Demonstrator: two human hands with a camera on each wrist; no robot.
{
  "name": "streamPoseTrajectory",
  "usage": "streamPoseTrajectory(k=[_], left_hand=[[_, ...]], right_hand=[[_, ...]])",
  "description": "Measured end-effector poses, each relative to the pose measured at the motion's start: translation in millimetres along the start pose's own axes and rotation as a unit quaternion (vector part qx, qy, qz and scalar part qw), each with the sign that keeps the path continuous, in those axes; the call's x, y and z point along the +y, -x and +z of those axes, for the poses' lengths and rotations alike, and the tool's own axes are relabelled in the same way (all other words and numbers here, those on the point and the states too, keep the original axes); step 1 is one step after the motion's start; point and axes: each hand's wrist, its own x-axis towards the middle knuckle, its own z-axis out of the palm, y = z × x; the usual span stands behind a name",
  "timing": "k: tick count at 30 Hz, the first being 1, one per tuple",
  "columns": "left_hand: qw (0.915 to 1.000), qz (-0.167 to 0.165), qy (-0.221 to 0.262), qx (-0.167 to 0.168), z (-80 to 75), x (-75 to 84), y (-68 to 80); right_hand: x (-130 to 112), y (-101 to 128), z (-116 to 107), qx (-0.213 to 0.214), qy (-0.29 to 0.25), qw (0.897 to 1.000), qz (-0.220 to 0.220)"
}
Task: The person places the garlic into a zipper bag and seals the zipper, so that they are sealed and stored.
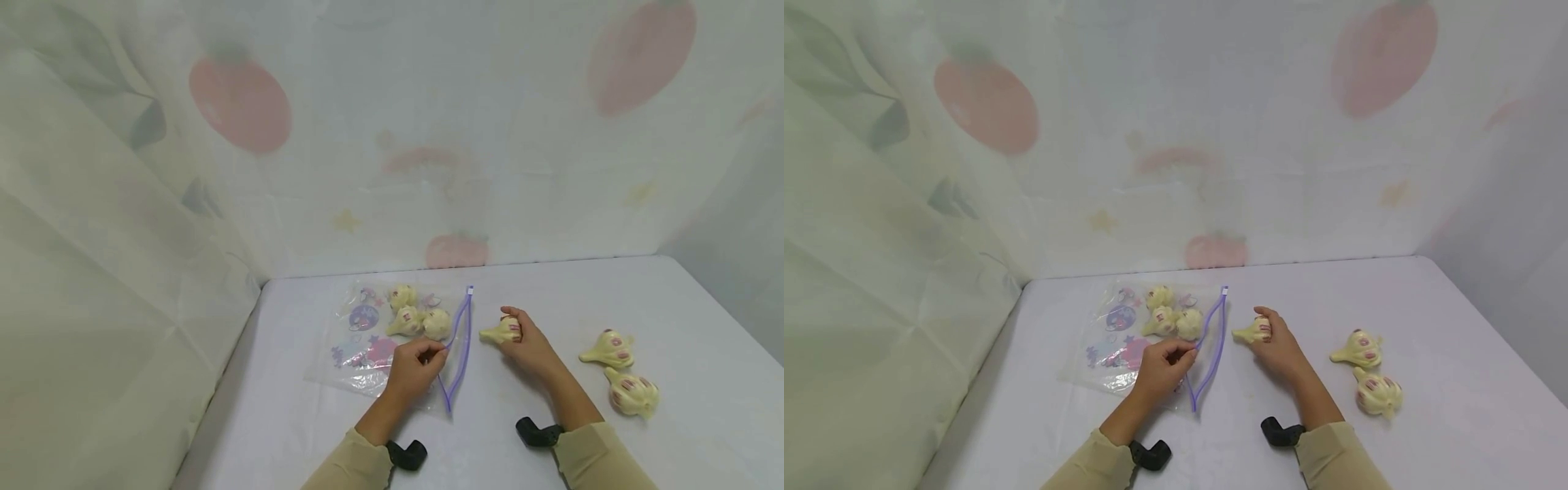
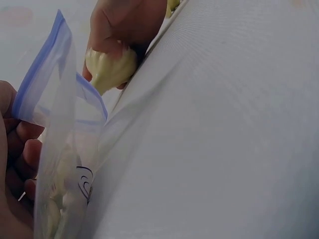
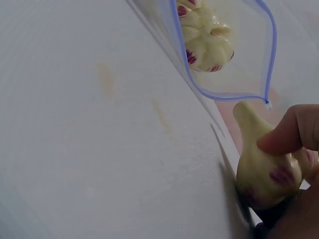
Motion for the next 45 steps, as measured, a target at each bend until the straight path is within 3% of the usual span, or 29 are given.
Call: streamPoseTrajectory(k=[14,23,37,45], left_hand=[[0.9999,0.017,0.000,0.002,-0.1,-2.7,0.1],[0.9996,0.027,0.004,0.003,0.6,-4.6,-1.0],[0.9999,0.014,0.001,0.003,1.5,-4.6,-0.1],[0.9997,0.023,0.001,0.006,1.3,-2.6,0.2]], right_hand=[[2,0,2,0.040,0.031,0.999,0.000],[1,2,2,0.049,-0.009,0.997,-0.057],[-5,6,4,0.013,-0.045,0.998,-0.051],[-5,5,10,-0.036,-0.058,0.993,-0.092]])
